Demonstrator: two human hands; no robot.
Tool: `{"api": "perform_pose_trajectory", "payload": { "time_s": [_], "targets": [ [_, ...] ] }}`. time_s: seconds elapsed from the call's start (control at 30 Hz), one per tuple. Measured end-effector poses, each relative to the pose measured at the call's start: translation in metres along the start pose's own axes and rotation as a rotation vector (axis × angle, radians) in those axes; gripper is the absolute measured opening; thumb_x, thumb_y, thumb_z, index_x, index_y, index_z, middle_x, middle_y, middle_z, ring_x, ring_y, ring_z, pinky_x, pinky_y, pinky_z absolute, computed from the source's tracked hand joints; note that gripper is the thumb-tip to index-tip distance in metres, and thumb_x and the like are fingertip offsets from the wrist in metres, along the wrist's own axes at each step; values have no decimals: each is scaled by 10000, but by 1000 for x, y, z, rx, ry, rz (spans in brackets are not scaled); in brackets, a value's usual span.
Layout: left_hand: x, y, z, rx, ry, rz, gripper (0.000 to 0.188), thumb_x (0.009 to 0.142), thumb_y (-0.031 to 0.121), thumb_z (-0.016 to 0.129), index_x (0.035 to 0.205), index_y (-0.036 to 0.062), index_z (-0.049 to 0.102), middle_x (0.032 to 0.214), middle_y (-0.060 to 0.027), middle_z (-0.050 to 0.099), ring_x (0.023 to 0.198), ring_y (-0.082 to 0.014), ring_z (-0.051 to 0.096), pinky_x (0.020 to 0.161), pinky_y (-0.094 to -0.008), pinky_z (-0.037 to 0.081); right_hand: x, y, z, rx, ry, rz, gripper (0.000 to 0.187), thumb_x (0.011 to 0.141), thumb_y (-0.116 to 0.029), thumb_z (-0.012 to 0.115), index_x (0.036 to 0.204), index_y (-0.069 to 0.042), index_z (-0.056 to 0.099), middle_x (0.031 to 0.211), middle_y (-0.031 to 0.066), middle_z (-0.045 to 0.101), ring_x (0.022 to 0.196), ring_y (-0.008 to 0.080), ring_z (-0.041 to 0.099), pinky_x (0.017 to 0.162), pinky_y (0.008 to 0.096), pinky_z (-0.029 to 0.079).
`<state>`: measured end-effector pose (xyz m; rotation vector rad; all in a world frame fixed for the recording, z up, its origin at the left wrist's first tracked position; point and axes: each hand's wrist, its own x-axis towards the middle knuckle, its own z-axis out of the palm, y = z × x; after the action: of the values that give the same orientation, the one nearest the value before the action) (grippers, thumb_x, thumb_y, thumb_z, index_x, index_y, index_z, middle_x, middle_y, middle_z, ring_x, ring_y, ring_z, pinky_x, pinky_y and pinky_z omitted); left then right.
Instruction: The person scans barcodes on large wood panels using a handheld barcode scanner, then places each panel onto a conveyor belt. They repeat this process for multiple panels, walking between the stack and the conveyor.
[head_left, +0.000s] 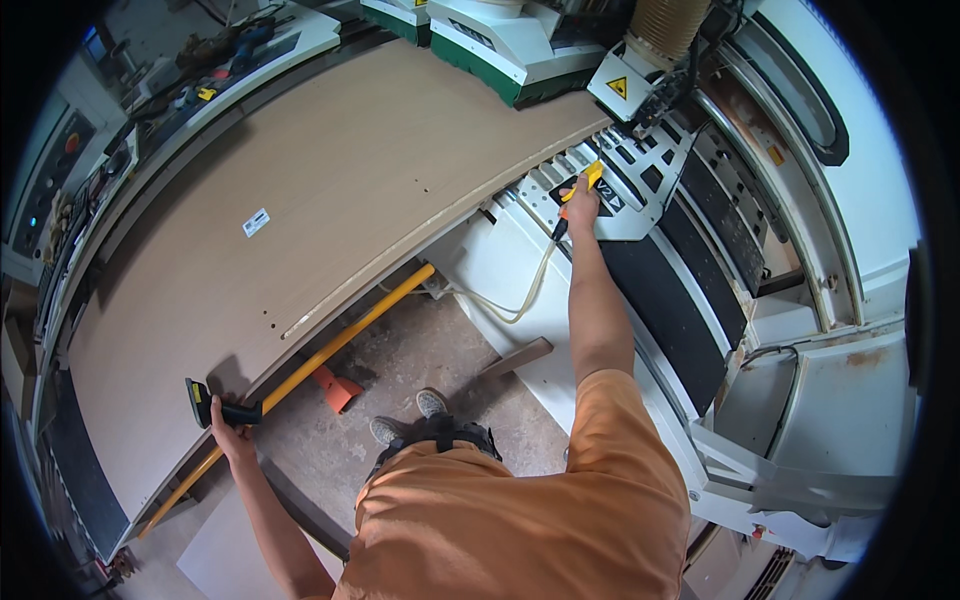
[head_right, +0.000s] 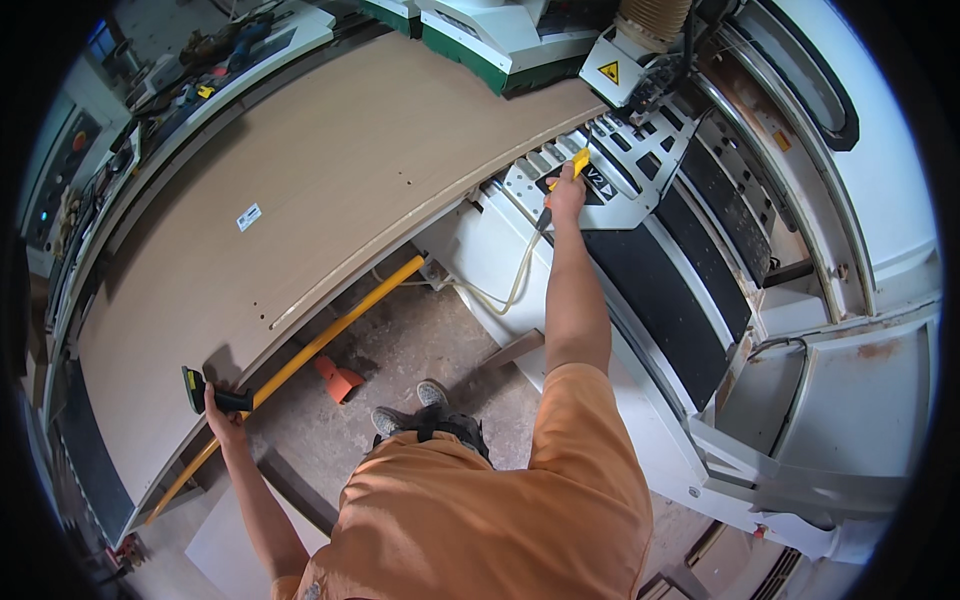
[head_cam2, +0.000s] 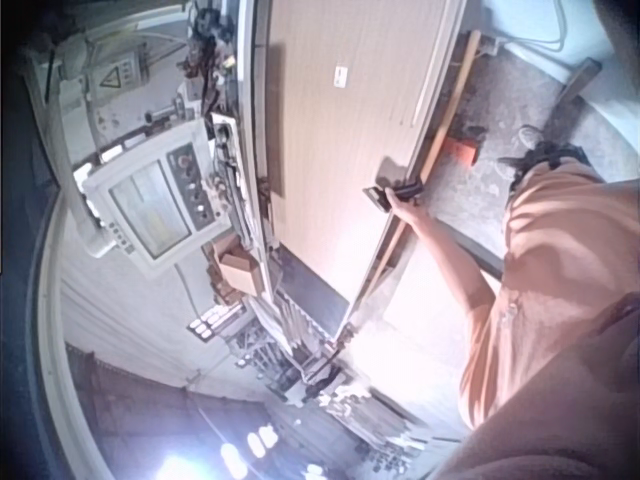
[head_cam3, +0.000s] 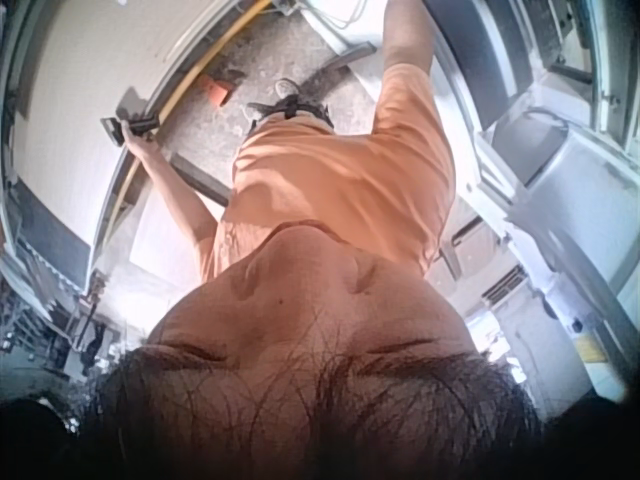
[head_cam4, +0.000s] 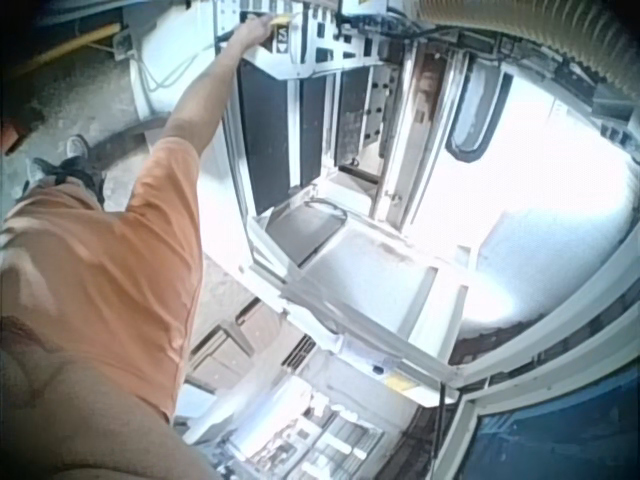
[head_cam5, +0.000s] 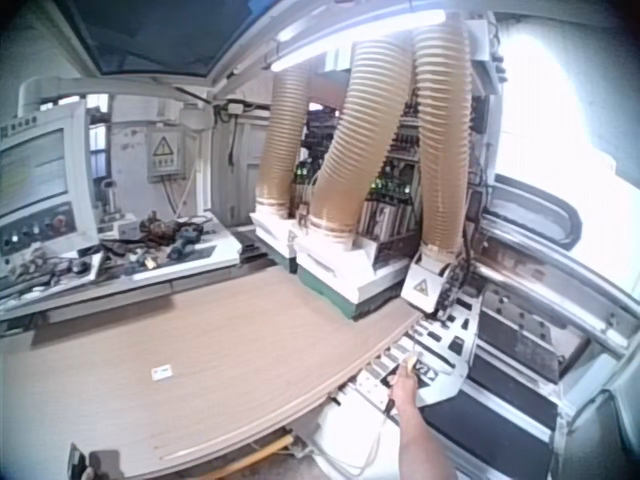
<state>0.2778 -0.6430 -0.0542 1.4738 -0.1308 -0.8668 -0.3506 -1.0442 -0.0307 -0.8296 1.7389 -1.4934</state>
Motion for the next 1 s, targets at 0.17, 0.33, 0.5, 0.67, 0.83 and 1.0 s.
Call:
{"api": "perform_pose_trajectory", "payload": {
  "time_s": [0.17,0.33,0.5,0.67,0.83,1.0],
  "targets": [
    [1,0,-1,27,7,-12,349,887,472,652,988,138,638,873,-118,717,408,-45,363,381,-202,247,6,8,0,0,-12,-13,483,998,-448,458,1061,25,533,783,135,668,396,185,511,389,306,449],
    [0,-1,6,68,108,-52,364,839,514,683,1001,191,638,868,-65,729,485,-63,513,416,-213,269,51,47,-8,30,-42,-14,475,1000,-463,489,1078,0,565,799,135,693,405,174,509,391,300,448],
    [-8,6,13,39,195,-64,341,809,426,739,968,154,609,705,-6,621,470,-99,504,386,-246,272,74,62,-14,-327,-110,-395,471,1013,-417,487,1279,-35,552,1052,145,717,658,199,642,486,301,484],
    [-15,6,11,35,146,22,291,822,434,723,868,170,611,664,23,581,431,-75,375,413,-249,233,73,57,-16,-17,-104,19,584,995,-527,446,1127,29,564,906,141,699,484,177,513,442,287,453],
    [-1,-5,4,-112,47,-18,301,838,422,718,951,149,659,797,-46,689,603,-111,650,402,-215,337,80,66,-7,158,23,-69,288,916,-180,634,1124,18,617,934,95,679,690,227,641,539,328,506],
    [3,-4,-3,6,105,8,305,874,432,676,991,154,632,820,-93,710,363,-54,324,357,-200,224,23,40,-1,28,11,-44,513,994,-478,477,1022,24,580,789,108,605,514,193,552,408,318,473]
  ]
}}
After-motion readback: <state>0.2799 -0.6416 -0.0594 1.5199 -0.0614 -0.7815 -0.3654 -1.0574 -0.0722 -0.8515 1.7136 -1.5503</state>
